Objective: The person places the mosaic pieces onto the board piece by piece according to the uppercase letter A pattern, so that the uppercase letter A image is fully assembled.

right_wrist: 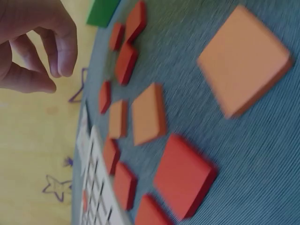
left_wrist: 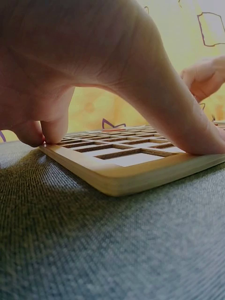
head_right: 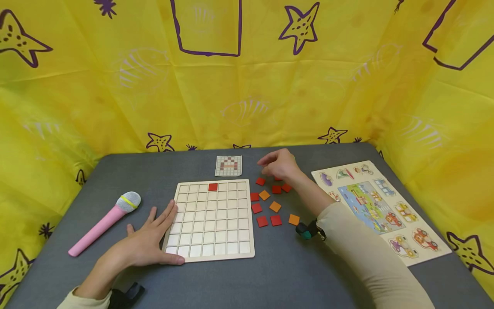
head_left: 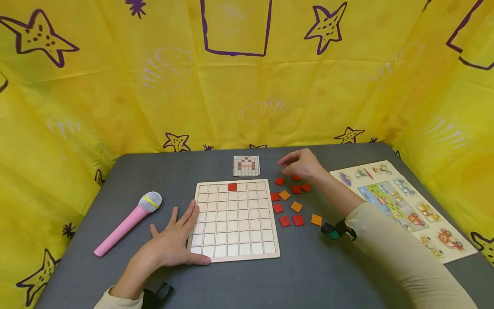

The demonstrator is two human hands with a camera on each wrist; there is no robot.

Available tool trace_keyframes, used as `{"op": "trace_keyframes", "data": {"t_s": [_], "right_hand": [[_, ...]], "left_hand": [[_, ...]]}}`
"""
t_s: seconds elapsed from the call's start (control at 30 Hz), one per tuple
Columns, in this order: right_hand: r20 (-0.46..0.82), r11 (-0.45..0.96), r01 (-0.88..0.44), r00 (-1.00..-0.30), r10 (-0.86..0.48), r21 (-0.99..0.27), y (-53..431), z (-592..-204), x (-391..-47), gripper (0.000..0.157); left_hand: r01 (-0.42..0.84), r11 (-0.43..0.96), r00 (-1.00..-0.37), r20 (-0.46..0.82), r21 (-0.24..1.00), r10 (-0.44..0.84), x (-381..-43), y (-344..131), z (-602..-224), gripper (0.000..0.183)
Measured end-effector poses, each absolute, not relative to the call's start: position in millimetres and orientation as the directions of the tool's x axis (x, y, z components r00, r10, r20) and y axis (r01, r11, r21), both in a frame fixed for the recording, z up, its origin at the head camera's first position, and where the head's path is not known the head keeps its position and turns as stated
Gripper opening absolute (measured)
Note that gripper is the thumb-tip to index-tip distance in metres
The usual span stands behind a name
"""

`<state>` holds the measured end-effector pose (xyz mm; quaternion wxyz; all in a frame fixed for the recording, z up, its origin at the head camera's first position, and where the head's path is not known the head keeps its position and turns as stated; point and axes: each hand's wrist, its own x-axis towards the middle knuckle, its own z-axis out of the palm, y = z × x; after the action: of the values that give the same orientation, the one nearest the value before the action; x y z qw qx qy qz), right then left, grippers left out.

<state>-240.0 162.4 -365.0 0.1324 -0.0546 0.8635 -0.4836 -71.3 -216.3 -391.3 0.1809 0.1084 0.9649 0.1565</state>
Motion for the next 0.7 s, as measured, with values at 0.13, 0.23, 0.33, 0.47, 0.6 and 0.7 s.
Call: {"op": "trace_keyframes", "data": {"t_s": [0.13,0.23,0.33,0.47,0.6,0.7], "right_hand": [[-0.19,0.554,0.038,-0.957,-0.22,-0.832,176,-370,-242,0.036],[-0.194,0.569,0.028,-0.952,-0.235,-0.822,185,-375,-243,0.038],[-0.194,0.588,0.012,-0.949,-0.248,-0.809,192,-379,-243,0.04],[-0.197,0.615,0.001,-0.948,-0.251,-0.789,198,-382,-244,0.041],[-0.208,0.643,-0.001,-0.946,-0.249,-0.766,202,-385,-244,0.042],[-0.223,0.661,0.01,-0.945,-0.239,-0.75,204,-388,-245,0.042]], "left_hand": [[0.149,0.927,-0.909,-0.321,0.344,0.265,-71,-216,-391,0.146],[0.146,0.928,-0.909,-0.324,0.342,0.263,-71,-216,-391,0.147],[0.148,0.929,-0.91,-0.32,0.339,0.262,-72,-216,-391,0.147],[0.154,0.93,-0.912,-0.314,0.334,0.264,-72,-216,-391,0.147],[0.156,0.932,-0.913,-0.311,0.328,0.263,-72,-216,-391,0.147],[0.156,0.932,-0.914,-0.31,0.327,0.262,-72,-215,-391,0.147]]}}
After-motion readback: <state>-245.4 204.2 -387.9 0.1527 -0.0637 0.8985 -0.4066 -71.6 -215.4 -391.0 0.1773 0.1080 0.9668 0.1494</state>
